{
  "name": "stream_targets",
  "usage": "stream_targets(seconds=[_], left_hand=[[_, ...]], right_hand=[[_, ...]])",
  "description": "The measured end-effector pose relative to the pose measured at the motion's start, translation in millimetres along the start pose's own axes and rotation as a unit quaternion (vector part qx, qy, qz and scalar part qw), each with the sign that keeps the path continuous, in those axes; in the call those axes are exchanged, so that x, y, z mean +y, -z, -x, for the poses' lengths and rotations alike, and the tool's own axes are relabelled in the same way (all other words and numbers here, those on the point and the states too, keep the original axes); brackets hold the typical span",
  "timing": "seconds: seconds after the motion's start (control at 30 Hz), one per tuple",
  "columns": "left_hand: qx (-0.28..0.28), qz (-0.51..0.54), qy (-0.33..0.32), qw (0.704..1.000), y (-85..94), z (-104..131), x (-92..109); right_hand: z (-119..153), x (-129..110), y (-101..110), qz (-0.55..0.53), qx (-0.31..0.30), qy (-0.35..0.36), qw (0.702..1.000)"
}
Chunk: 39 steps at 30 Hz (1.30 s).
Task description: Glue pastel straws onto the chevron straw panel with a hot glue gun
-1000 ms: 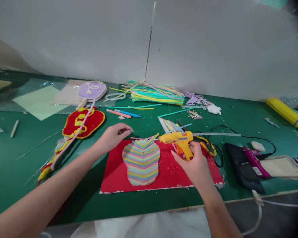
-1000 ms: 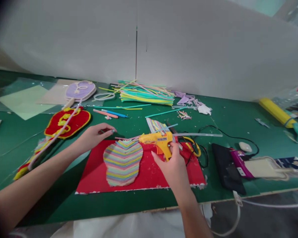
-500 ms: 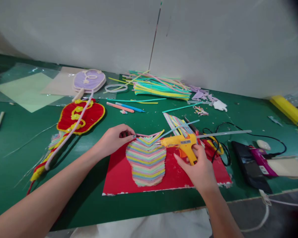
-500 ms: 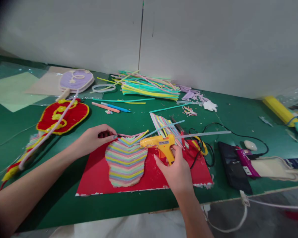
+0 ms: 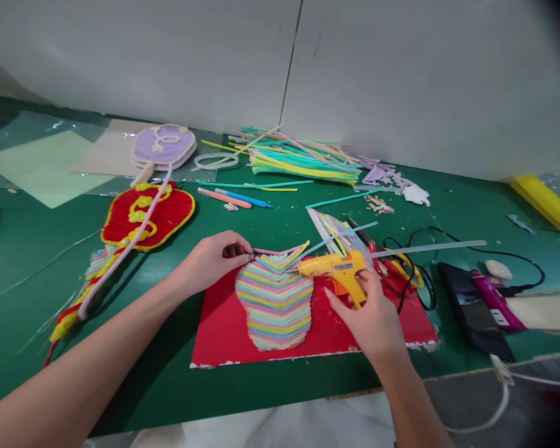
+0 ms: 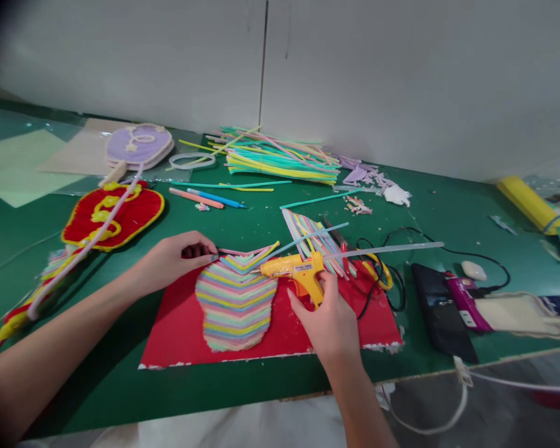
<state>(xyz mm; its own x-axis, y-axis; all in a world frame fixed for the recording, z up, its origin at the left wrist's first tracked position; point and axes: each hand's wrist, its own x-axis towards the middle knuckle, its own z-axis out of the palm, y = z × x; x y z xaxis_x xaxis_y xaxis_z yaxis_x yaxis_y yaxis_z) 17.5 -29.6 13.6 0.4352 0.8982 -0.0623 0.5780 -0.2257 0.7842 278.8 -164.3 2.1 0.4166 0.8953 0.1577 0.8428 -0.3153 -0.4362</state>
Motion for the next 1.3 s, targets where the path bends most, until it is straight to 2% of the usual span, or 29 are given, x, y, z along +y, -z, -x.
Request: stream_targets(seconds=[0.33, 0.5, 0.73, 1.3], left_hand=[[-0.010, 0.005, -0.006, 1.000, 1.0, 0.4, -0.1], [-0.012, 0.015, -0.009, 1.000, 0.9, -0.1, -3.0], [-0.058, 0.020, -0.011, 0.998, 6.8, 1.5, -2.6], [-0.067, 0.009, -0.010, 0.998, 6.2, 1.2, -3.4]], right_hand=[[-0.4, 4.2, -1.3, 0.017, 0.030, 0.011, 0.999], [0.6, 0.5, -1.7, 0.023, 0.027, 0.020, 0.999], [2.1, -2.0, -3.8, 0.033, 0.008, 0.011, 0.999], [-2.0, 1.4, 2.8, 0.013, -0.003, -0.037, 0.999]])
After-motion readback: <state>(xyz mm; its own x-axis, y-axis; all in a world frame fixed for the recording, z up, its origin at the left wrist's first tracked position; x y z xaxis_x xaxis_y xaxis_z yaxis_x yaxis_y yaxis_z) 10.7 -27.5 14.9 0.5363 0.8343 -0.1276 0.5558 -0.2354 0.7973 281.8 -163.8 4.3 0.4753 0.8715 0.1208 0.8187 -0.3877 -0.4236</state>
